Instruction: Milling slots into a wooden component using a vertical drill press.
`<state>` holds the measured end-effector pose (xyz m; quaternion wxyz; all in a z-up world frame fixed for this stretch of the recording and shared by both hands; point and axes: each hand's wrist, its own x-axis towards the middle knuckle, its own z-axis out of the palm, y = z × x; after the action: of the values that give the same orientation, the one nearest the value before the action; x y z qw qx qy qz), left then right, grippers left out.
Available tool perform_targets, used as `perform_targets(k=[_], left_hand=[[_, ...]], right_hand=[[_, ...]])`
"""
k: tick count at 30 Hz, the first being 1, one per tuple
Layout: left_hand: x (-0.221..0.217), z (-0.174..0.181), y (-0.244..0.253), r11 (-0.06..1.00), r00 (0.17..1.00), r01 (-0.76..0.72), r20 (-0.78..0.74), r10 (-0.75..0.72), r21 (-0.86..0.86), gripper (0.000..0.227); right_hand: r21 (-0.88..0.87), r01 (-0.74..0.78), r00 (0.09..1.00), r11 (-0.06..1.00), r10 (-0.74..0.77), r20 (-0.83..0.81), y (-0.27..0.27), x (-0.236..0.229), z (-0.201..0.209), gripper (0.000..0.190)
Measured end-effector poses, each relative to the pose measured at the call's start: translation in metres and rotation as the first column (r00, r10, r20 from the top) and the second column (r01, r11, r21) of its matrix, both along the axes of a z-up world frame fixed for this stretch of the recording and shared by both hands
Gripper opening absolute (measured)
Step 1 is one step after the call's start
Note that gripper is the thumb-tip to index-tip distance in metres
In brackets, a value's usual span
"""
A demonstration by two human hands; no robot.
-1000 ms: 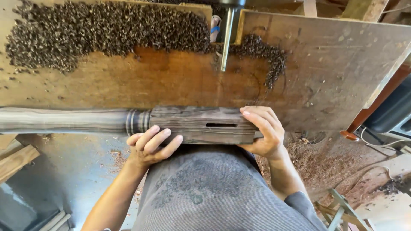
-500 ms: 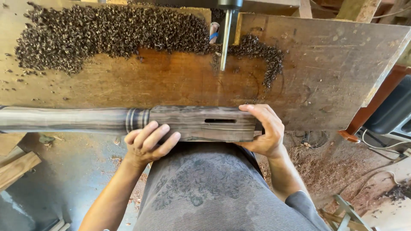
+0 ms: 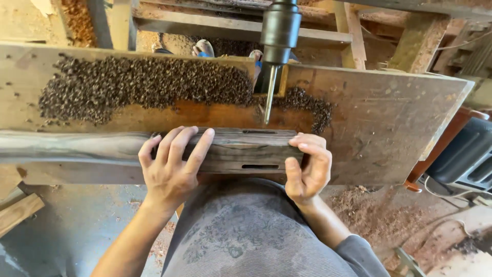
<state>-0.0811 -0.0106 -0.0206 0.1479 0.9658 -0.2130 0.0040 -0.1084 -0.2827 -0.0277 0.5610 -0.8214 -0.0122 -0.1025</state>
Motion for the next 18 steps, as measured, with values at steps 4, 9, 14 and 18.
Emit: perform_targets(k=[4, 9, 14, 18], left_hand=[[0.014, 0.002, -0.006, 0.999, 0.999, -0.031, 0.007, 0.031, -0.009, 0.052], [0.027, 0.006, -0.007, 1.0, 1.0, -0.018, -0.017, 0.019, 0.015, 0.051], [0.034, 0.005, -0.009, 0.999, 0.999, -0.041, -0.012, 0.041, 0.004, 0.052], [0.038, 0.008, -0.011, 0.999, 0.999, -0.051, -0.02, 0.051, 0.016, 0.051]], right_hand=[[0.064, 0.108, 0.993, 0.992, -0.111, 0.038, 0.003, 0.016, -0.01, 0.021], [0.043, 0.152, 0.986, 0.987, -0.155, 0.055, 0.002, 0.029, -0.011, 0.016], [0.01, 0.154, 0.986, 0.988, -0.154, 0.06, 0.001, 0.044, -0.008, 0.014], [0.039, 0.138, 0.988, 0.99, -0.14, 0.06, -0.004, 0.048, -0.008, 0.012]])
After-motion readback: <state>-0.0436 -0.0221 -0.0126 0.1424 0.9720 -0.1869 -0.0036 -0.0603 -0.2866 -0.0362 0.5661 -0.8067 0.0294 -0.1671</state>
